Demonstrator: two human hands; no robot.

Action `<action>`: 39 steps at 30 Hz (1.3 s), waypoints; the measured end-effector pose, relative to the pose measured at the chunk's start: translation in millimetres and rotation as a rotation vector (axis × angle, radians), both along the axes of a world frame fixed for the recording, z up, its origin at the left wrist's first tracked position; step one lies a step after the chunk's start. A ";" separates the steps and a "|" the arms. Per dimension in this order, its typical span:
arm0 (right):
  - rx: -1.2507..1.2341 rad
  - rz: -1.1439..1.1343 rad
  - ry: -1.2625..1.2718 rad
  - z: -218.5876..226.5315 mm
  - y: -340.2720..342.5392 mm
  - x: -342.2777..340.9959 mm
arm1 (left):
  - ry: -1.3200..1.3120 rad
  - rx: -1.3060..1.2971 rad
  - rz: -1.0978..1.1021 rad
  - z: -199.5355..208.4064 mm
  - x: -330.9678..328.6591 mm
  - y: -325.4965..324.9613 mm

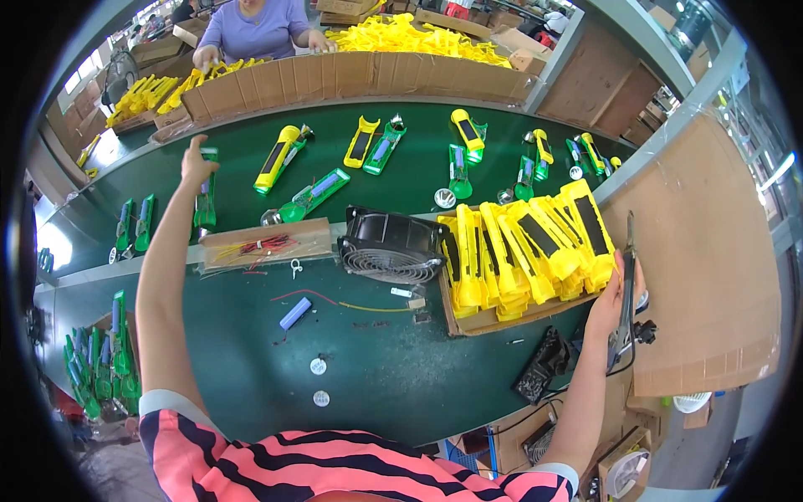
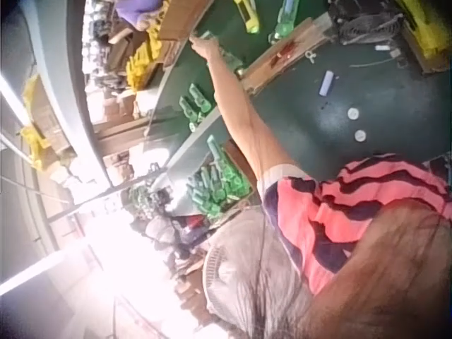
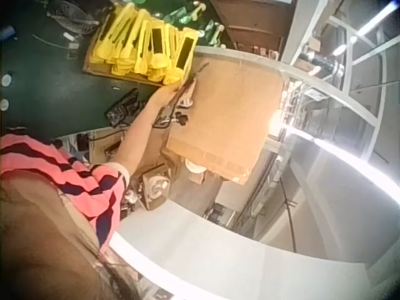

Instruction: Assembling components for flashlights by soldering wires to circuit boards at a factory workbench.

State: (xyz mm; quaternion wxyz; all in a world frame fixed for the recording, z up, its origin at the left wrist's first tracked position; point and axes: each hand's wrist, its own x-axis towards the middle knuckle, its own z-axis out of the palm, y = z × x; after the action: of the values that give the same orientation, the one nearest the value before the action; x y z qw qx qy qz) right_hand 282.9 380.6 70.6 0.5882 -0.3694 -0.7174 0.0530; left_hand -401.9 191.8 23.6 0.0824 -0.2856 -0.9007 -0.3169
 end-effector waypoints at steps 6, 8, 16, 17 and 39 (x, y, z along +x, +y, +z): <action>-0.133 0.101 -0.013 -48.1 -133.4 -33.6 | 0.236 0.097 -0.360 100.6 90.5 -112.0; -0.453 0.266 -0.052 -63.4 -174.8 -43.5 | 0.042 0.096 -0.442 106.7 135.7 -139.0; -0.282 0.514 -0.318 -140.9 -203.0 -49.2 | -0.854 -0.243 -0.841 17.4 237.6 -204.9; -0.284 0.532 -0.310 -138.7 -203.7 -50.5 | -0.844 -0.362 -0.843 14.0 223.4 -210.3; -0.131 0.550 -0.674 -110.3 -217.4 -50.1 | -0.119 -0.138 -0.123 -79.7 77.5 85.1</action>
State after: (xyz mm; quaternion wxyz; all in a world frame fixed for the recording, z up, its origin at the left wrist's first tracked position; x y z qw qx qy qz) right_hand 232.9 163.2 -39.7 0.2606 -0.1979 -0.9360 0.1299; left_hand -324.4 276.9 -56.1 -0.0108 -0.3260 -0.9045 -0.2748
